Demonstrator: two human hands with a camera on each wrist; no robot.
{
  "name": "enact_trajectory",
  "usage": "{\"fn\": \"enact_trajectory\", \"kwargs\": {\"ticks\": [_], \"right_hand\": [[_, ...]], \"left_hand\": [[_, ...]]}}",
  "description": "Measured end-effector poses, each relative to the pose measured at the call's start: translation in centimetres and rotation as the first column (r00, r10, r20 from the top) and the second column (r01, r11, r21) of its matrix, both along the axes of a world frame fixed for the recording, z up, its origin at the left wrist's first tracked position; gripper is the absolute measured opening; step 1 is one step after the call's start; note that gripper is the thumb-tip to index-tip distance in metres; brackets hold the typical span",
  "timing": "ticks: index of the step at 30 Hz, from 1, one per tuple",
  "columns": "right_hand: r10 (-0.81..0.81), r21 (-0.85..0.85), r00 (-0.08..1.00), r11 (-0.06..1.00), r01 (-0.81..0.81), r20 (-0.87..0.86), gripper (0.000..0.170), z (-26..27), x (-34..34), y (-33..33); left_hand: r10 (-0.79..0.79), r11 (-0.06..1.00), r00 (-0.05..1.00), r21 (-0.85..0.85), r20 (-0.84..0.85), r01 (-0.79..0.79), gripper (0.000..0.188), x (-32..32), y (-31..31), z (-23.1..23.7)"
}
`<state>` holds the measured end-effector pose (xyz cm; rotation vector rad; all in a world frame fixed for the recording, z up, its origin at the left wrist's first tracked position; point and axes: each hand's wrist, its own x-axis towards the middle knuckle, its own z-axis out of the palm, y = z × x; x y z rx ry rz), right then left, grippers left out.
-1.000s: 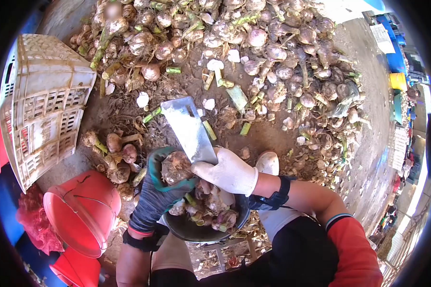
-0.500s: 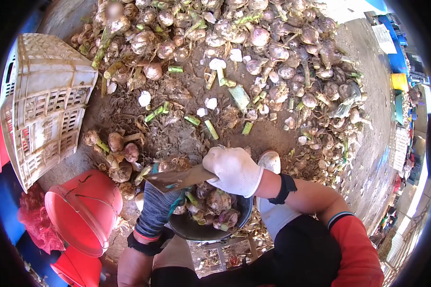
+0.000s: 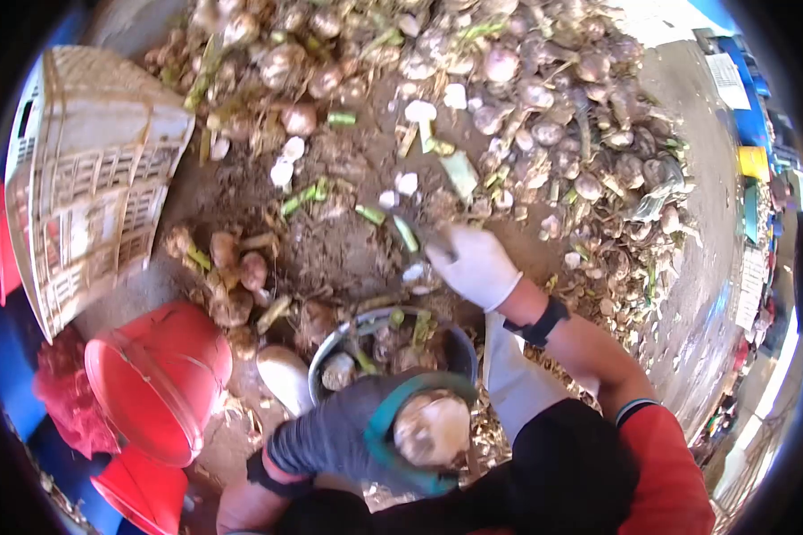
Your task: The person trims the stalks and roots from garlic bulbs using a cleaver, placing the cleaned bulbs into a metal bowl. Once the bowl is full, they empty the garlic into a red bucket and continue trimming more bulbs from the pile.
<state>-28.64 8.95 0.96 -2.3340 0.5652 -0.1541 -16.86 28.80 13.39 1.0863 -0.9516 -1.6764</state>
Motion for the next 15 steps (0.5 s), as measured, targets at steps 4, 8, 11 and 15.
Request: {"fn": "enact_trajectory", "kwargs": {"ticks": [4, 8, 11, 15], "right_hand": [[-0.033, 0.063, 0.99, 0.997, 0.043, -0.139, 0.024, 1.6, 0.8, -0.1], [-0.002, 0.202, 0.986, 0.979, 0.036, -0.166, 0.019, 1.4, 0.7, 1.0], [0.088, 0.103, 0.989, 0.992, -0.076, -0.115, 0.024, 1.3, 0.0, 1.7], [0.167, 0.151, 0.978, 0.977, -0.148, -0.125, 0.026, 1.7, -0.2, 3.3]], "left_hand": [[0.05, 0.993, 0.93, 0.082, 0.364, -0.085, 0.058, 0.3, 2.0, -4.1], [-0.21, 0.914, 0.27, 0.287, 0.94, -0.287, 0.046, 2.2, 5.1, -8.5], [-0.078, 0.955, 0.321, 0.163, 0.944, -0.246, 0.049, 2.0, 6.7, -12.9], [0.045, 0.989, 0.528, 0.038, 0.848, -0.145, 0.057, 3.9, 7.3, -16.3]]}}
